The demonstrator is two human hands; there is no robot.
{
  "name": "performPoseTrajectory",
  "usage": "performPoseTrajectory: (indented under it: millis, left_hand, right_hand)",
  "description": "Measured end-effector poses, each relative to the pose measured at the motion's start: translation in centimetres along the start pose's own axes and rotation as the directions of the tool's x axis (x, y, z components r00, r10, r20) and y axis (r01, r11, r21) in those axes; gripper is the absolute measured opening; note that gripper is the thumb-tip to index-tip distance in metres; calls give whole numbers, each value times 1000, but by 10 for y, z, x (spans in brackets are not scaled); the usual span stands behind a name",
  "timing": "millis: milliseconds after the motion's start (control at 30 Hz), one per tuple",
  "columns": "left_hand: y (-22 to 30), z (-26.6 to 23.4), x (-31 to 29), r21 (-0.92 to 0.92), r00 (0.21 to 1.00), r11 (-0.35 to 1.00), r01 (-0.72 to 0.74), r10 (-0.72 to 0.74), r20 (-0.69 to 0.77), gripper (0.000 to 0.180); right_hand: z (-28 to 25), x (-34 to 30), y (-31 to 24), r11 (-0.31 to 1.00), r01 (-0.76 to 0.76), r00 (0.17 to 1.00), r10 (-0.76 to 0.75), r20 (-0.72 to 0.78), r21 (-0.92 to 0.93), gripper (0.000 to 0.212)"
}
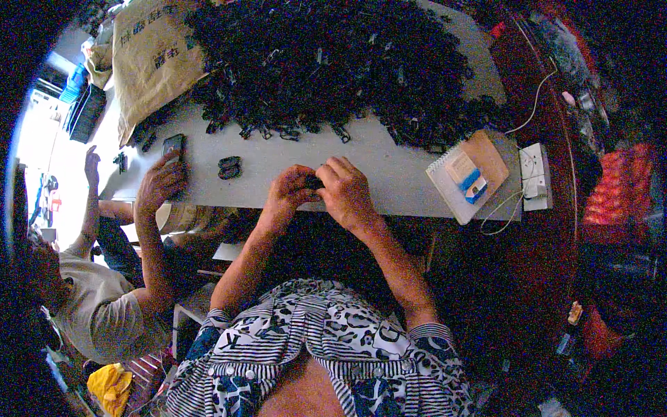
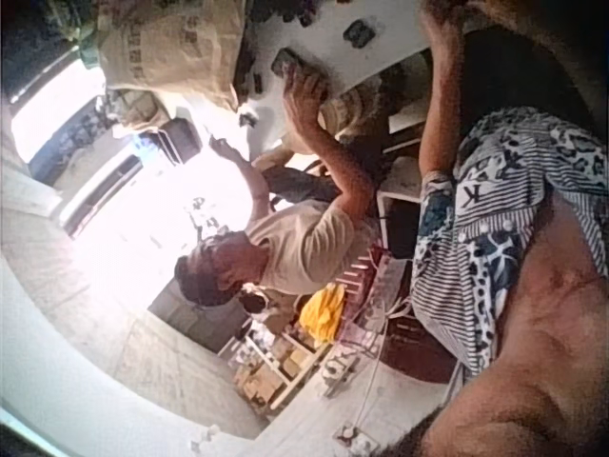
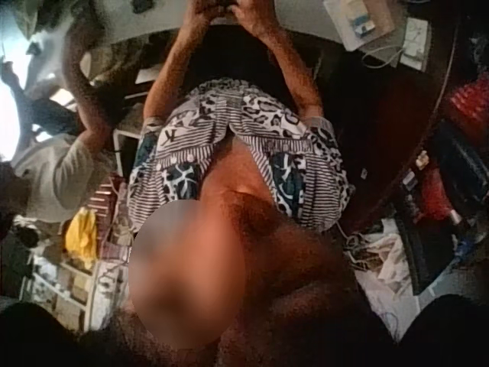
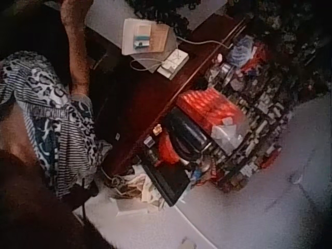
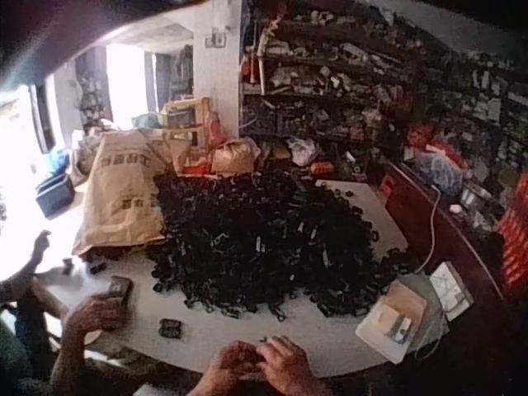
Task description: The person assembles small plastic buckle components by hand, joining them together from a pile of parts.
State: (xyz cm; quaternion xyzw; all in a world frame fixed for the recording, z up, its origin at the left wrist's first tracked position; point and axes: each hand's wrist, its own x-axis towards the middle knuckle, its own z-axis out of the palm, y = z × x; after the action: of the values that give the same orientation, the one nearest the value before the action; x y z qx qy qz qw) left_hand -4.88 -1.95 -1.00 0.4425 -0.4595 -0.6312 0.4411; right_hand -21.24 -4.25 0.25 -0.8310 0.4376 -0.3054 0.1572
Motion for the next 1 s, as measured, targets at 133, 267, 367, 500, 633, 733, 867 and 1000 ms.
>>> performPoseTrajectory:
  millis: [133, 267, 367, 500, 633, 733, 867, 1000]
  left_hand:
    - [-6, -9, 1, -122, 997, 992, 33, -41, -61, 27]
    - [-7, -19, -2, 12, 983, 998, 59, -56, -175, 25]
    - [-7, -29, -2, 355, 957, 932, 76, 31, -287, 26]
    - [2, -46, -11, 847, 881, 531, -4, 403, -249, 31]
    - [7, -56, -23, 803, 782, 594, -52, 524, -337, 33]
    - [14, -60, -35, 766, 761, 642, -19, 506, -406, 33]
    - [4, -67, -41, 801, 748, 597, -45, 551, -369, 34]
    - [7, -43, -24, 777, 791, 615, -137, 540, -288, 29]
  right_hand:
    - [12, 4, -6, 1000, 14, 1000, -14, -18, -9, 30]
    - [32, 12, -6, 989, -35, 999, 34, 11, 144, 26]
    - [51, 17, -3, 992, 7, 1000, -10, 24, 127, 20]
    - [68, 29, -10, 993, 99, 995, -99, -2, 57, 13]
    - [91, 48, -16, 996, 76, 997, -77, 29, 43, 14]
    - [99, 66, -28, 989, 88, 995, -94, 44, 120, 18]
    - [59, 60, 4, 993, -97, 965, 77, -251, -69, 31]
    - [21, 46, 51, 904, -331, 921, 248, -300, -271, 30]
